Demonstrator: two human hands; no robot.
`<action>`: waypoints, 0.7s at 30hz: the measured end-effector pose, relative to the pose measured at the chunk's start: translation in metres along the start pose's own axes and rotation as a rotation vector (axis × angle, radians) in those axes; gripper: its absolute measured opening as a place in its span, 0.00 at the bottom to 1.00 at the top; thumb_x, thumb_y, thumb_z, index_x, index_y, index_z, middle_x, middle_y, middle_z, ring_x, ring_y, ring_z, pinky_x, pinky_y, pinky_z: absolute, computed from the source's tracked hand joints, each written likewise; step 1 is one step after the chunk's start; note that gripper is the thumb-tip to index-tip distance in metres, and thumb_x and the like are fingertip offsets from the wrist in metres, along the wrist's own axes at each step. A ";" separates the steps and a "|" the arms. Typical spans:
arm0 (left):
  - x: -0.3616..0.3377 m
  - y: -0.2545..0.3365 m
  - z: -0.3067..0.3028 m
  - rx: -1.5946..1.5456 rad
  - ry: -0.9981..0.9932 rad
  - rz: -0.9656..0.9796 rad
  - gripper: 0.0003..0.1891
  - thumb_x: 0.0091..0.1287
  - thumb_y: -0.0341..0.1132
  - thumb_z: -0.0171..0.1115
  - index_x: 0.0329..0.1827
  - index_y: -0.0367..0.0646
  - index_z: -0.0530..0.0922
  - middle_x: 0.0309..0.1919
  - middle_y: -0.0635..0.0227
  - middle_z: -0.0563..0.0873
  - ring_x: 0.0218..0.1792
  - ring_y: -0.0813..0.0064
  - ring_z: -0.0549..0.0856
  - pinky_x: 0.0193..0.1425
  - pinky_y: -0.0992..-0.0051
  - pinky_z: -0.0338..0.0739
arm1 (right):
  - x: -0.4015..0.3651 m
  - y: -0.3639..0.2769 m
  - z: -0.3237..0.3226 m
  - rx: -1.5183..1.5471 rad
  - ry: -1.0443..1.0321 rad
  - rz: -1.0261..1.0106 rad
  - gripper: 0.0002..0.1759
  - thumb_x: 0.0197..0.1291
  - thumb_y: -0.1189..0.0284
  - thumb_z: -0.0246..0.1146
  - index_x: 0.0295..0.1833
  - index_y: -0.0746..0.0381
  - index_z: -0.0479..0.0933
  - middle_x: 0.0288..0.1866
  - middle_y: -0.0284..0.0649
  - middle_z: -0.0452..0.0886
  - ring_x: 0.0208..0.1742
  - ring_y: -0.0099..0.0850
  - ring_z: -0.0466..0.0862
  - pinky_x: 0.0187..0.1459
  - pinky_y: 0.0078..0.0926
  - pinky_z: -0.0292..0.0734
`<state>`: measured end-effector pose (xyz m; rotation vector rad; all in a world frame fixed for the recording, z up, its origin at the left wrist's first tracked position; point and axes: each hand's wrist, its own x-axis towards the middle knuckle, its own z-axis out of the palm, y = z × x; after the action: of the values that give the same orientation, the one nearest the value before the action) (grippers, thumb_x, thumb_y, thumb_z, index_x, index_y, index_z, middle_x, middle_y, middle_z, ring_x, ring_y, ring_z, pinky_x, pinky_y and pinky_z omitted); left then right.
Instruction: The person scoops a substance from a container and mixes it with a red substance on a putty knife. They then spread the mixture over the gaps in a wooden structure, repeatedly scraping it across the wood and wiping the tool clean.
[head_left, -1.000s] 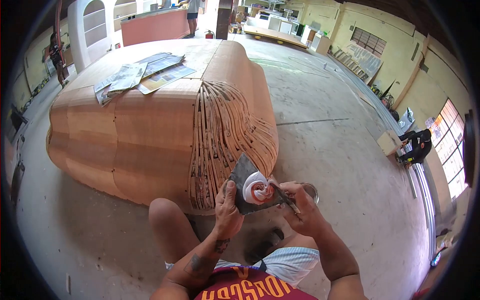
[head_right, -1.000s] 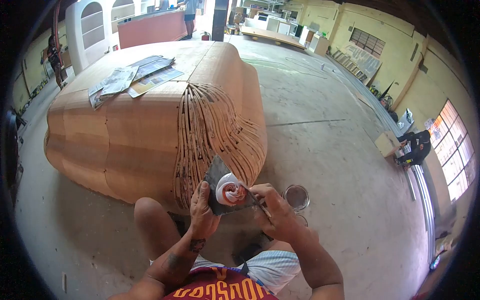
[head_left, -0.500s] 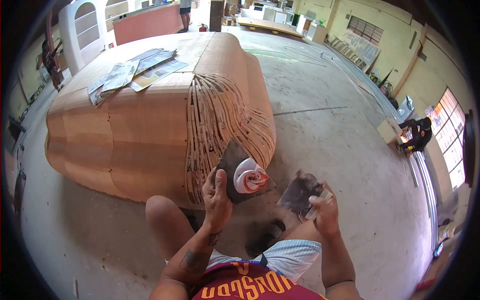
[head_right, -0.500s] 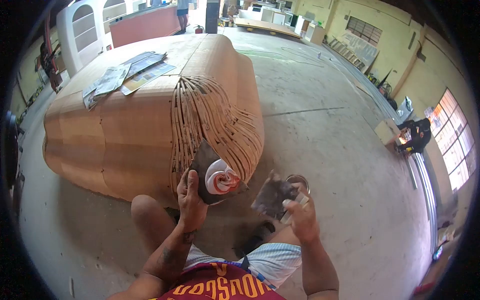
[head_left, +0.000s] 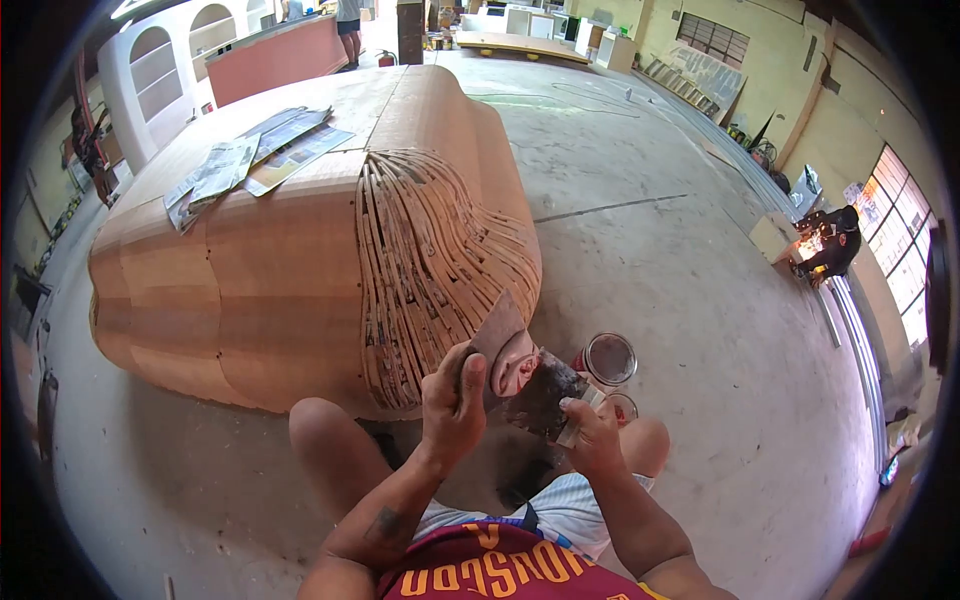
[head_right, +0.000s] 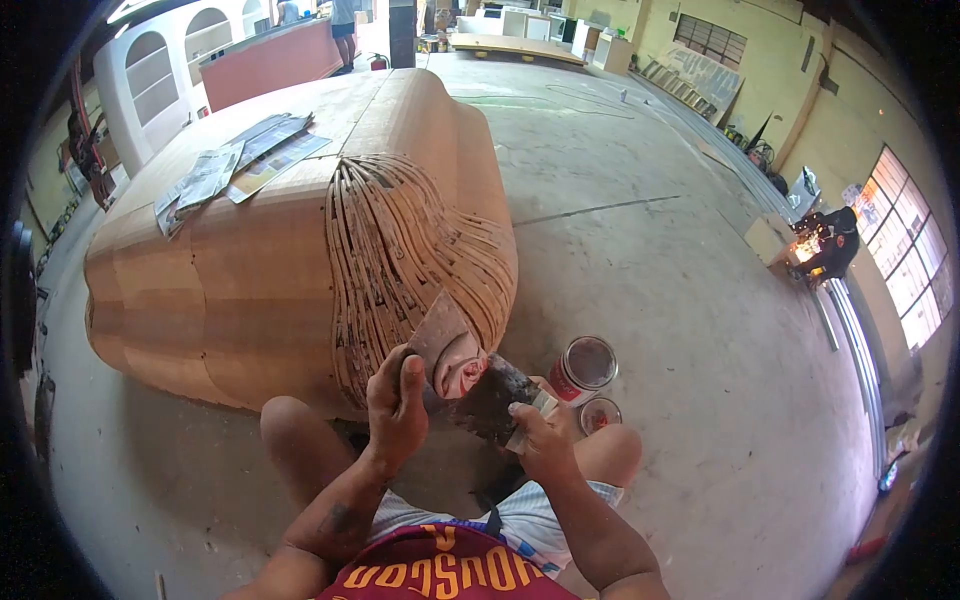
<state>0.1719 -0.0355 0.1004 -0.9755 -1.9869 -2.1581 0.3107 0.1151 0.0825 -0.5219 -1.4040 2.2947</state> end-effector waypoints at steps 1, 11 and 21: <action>0.001 0.000 -0.001 0.011 -0.005 0.000 0.17 0.83 0.41 0.53 0.55 0.32 0.81 0.27 0.66 0.82 0.29 0.82 0.78 0.35 0.77 0.74 | 0.000 0.001 0.001 -0.016 -0.010 0.000 0.14 0.67 0.73 0.58 0.56 0.64 0.73 0.45 0.40 0.84 0.39 0.26 0.89 0.34 0.25 0.89; -0.001 -0.004 -0.013 0.087 -0.015 -0.026 0.16 0.83 0.39 0.55 0.57 0.33 0.80 0.28 0.61 0.85 0.31 0.81 0.83 0.36 0.76 0.77 | 0.014 0.008 0.019 0.142 -0.123 0.052 0.18 0.67 0.75 0.55 0.62 0.66 0.69 0.54 0.44 0.83 0.49 0.33 0.90 0.47 0.33 0.92; -0.016 -0.015 -0.008 0.193 -0.028 0.023 0.16 0.82 0.37 0.53 0.62 0.35 0.79 0.37 0.50 0.89 0.40 0.63 0.93 0.44 0.69 0.83 | 0.031 0.021 0.029 0.218 -0.079 0.030 0.18 0.66 0.76 0.54 0.61 0.66 0.70 0.50 0.43 0.83 0.45 0.31 0.90 0.43 0.29 0.91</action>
<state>0.1745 -0.0461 0.0802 -0.9981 -2.1363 -1.9065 0.2672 0.1007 0.0728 -0.3907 -1.1676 2.4781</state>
